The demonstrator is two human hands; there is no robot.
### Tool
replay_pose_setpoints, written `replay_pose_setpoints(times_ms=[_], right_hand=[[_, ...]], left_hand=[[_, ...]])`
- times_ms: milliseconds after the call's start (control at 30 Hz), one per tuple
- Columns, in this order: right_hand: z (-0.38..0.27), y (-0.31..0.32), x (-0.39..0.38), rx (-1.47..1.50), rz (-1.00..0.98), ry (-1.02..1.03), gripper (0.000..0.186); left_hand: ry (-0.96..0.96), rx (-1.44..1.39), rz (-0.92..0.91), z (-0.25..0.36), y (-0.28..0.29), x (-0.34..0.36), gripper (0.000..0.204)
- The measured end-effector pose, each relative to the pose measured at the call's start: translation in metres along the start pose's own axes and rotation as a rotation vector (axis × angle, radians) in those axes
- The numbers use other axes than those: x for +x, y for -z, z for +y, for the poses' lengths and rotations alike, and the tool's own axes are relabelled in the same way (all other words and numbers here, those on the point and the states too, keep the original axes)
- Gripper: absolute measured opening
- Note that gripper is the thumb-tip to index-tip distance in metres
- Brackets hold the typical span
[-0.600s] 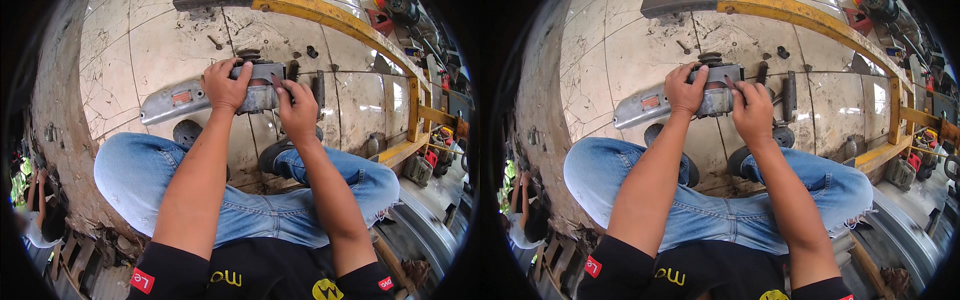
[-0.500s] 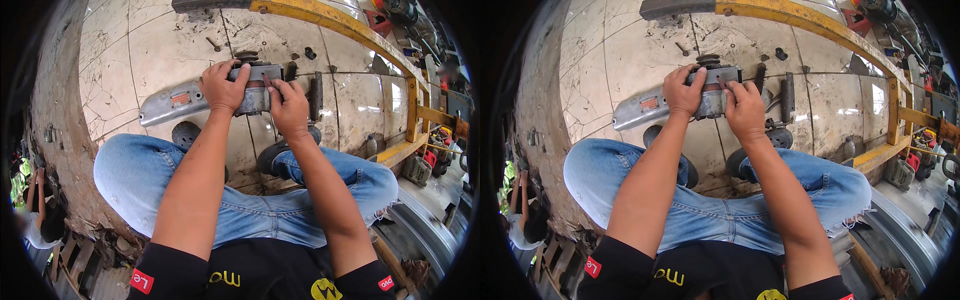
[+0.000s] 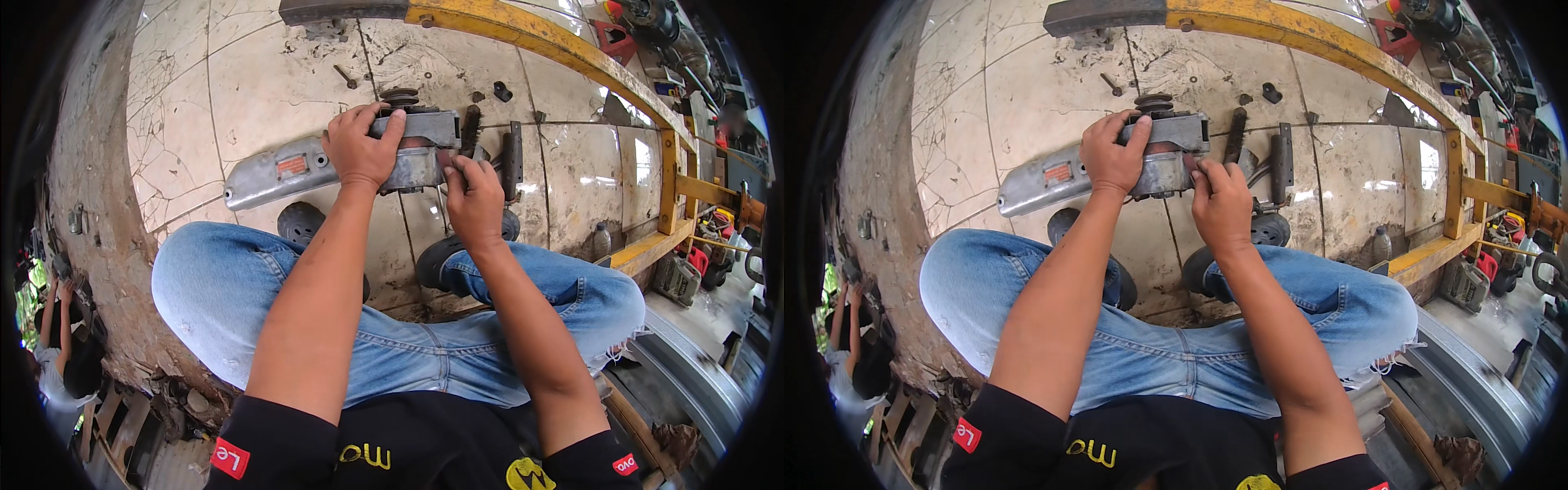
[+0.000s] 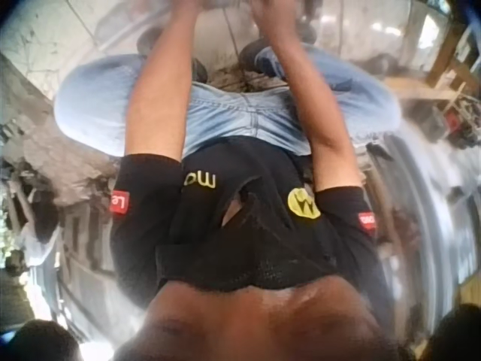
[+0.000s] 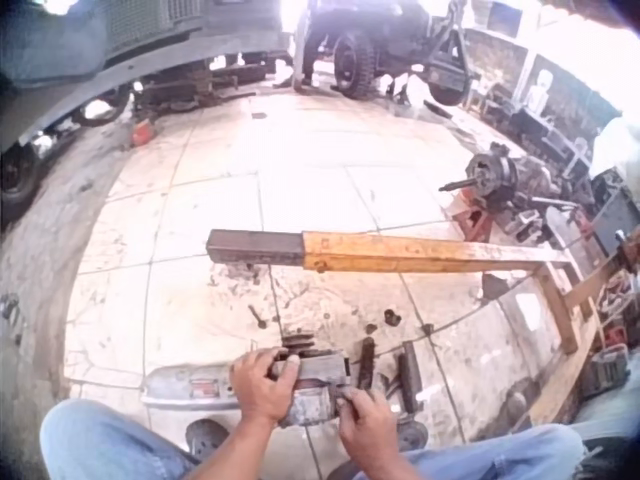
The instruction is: The person sits on the floor and uses a wrench to tighten bolts on a mechanical part, likely a starter motor. They rotate the part to access different sides and continue tightening the bolts.
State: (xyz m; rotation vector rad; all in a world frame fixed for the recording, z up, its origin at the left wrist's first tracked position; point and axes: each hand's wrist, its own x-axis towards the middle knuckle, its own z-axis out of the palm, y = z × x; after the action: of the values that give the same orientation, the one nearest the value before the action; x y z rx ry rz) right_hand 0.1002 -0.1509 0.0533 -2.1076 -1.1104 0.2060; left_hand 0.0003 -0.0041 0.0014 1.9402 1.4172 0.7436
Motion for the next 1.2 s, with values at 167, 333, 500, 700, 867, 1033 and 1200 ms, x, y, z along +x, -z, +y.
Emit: replay_pose_setpoints(times_ms=[167, 333, 500, 700, 867, 1033, 1200], right_hand=[[-0.004, -0.006, 0.009, -0.011, 0.022, 0.064, 0.014], [-0.002, 0.02, -0.004, -0.079, -0.148, 0.023, 0.017], [-0.014, 0.032, 0.003, 0.024, -0.109, -0.118, 0.025], [-0.008, 0.03, -0.01, 0.276, -0.19, -0.406, 0.028], [0.017, 0.011, -0.014, 0.313, -0.11, -0.349, 0.016], [0.012, 0.013, -0.015, 0.328, -0.068, -0.45, 0.02], [0.012, 0.02, -0.01, 0.291, -0.109, -0.471, 0.021]], left_hand=[[-0.028, -0.015, 0.03, 0.001, 0.002, 0.002, 0.035], [0.001, -0.023, -0.005, 0.001, 0.002, 0.001, 0.037], [0.022, -0.016, -0.021, -0.002, 0.002, 0.002, 0.04], [-0.001, -0.014, -0.005, -0.001, -0.002, 0.002, 0.039], [-0.081, -0.035, 0.026, 0.0, -0.002, 0.01, 0.036], [-0.094, -0.051, -0.003, -0.007, -0.003, 0.009, 0.033], [-0.114, -0.076, -0.012, -0.016, -0.004, 0.011, 0.031]])
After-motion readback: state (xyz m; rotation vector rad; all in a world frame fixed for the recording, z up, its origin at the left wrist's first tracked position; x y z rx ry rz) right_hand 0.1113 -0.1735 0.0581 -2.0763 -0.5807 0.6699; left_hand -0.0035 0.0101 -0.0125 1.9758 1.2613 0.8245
